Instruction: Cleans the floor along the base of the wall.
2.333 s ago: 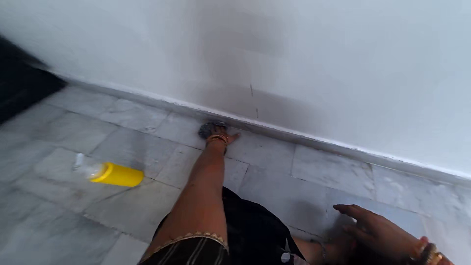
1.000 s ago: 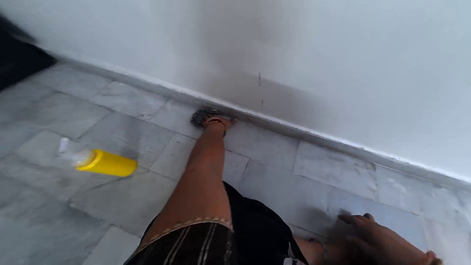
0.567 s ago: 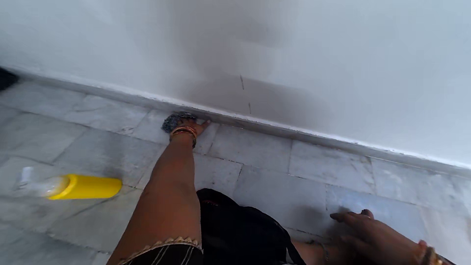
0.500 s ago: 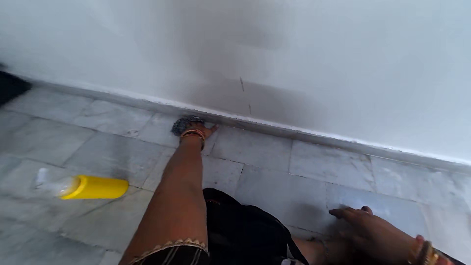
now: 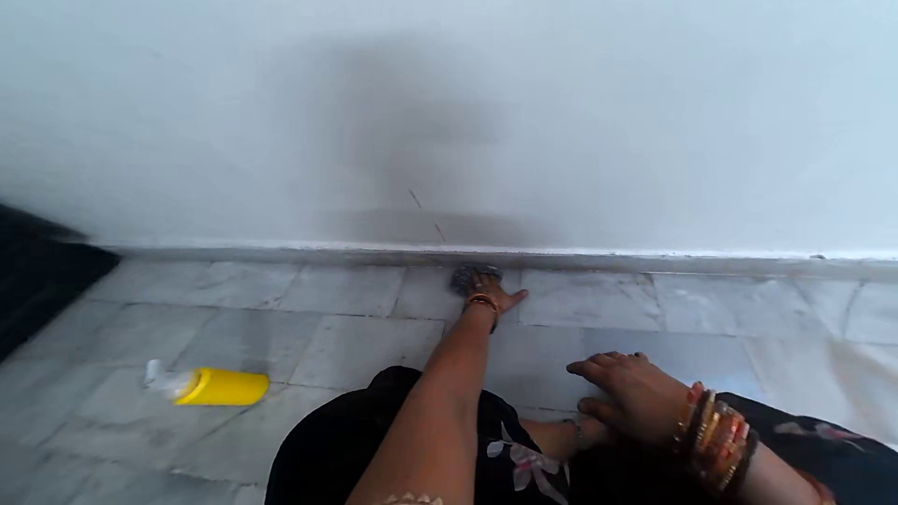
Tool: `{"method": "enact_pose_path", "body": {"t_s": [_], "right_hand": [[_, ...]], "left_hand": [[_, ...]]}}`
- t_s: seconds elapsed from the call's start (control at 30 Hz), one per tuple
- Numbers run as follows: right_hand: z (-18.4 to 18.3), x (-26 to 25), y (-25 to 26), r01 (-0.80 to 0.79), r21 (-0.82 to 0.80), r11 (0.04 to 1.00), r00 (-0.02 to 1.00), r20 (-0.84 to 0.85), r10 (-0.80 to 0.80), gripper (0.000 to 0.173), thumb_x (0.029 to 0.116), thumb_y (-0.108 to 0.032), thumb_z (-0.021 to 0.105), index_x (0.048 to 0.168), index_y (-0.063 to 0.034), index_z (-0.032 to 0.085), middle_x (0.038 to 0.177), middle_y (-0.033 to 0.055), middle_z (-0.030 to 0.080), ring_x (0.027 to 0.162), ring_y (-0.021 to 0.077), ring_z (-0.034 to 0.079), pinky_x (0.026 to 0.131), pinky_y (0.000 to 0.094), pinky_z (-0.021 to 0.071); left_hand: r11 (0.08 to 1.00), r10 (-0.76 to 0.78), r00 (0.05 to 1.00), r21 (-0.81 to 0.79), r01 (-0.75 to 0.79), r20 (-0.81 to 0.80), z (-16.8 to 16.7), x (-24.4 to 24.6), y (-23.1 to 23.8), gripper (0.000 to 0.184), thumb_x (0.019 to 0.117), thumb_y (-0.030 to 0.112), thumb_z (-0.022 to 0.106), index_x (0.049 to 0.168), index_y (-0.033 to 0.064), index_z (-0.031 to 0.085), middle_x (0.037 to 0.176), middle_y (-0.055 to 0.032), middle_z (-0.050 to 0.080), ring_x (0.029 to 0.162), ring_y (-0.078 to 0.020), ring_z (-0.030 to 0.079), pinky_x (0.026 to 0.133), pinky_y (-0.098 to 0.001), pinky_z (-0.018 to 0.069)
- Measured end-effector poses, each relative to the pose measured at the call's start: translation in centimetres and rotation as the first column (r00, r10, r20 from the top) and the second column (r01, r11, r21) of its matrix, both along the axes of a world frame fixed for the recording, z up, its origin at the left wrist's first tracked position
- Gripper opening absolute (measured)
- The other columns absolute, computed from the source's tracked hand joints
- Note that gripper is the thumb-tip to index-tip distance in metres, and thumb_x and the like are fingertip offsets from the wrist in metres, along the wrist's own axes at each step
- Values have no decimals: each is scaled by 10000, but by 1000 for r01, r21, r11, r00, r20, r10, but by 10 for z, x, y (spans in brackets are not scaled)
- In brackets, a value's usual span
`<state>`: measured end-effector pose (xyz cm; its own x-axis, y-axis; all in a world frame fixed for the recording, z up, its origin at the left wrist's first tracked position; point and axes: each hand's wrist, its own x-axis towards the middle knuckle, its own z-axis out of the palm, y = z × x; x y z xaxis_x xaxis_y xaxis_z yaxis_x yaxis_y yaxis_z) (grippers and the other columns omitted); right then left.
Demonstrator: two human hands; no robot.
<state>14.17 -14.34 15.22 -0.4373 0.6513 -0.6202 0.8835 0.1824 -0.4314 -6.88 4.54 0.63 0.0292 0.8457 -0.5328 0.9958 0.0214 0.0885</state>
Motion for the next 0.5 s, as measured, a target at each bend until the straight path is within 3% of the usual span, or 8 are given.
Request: {"method": "enact_pose_path", "body": {"t_s": [0.23, 0.4, 0.5], "right_hand": [[-20, 9, 7, 22, -102, 995, 1000, 21, -20, 554, 1074, -477, 495, 1534, -170, 473, 1477, 152, 566, 1388, 391, 506, 1104, 688, 354], [-43, 19, 12, 69, -146, 987, 996, 61, -60, 569, 1072, -473, 499, 1535, -143, 473, 1459, 173, 582, 1365, 393, 532, 1118, 687, 345], [-47, 17, 9, 82, -151, 985, 993, 98, -67, 566, 1075, -471, 492, 1538, -146, 471, 1460, 173, 583, 1374, 390, 524, 1149, 696, 288]], "left_hand": [[977, -205, 978, -57, 207, 35, 3, 83, -25, 1232, 866, 886, 438, 1636, -29, 143, 1710, -288, 50, 1593, -462, 13, 1261, -649, 97], [935, -353, 934, -24, 355, 60, -3, 51, -19, 1084, 929, 813, 447, 1650, 43, 199, 1732, -193, 119, 1610, -370, 75, 1278, -609, 109], [938, -346, 937, 25, 345, 54, -6, 14, -10, 996, 966, 767, 437, 1653, 77, 224, 1736, -150, 148, 1609, -344, 113, 1276, -608, 109]]}}
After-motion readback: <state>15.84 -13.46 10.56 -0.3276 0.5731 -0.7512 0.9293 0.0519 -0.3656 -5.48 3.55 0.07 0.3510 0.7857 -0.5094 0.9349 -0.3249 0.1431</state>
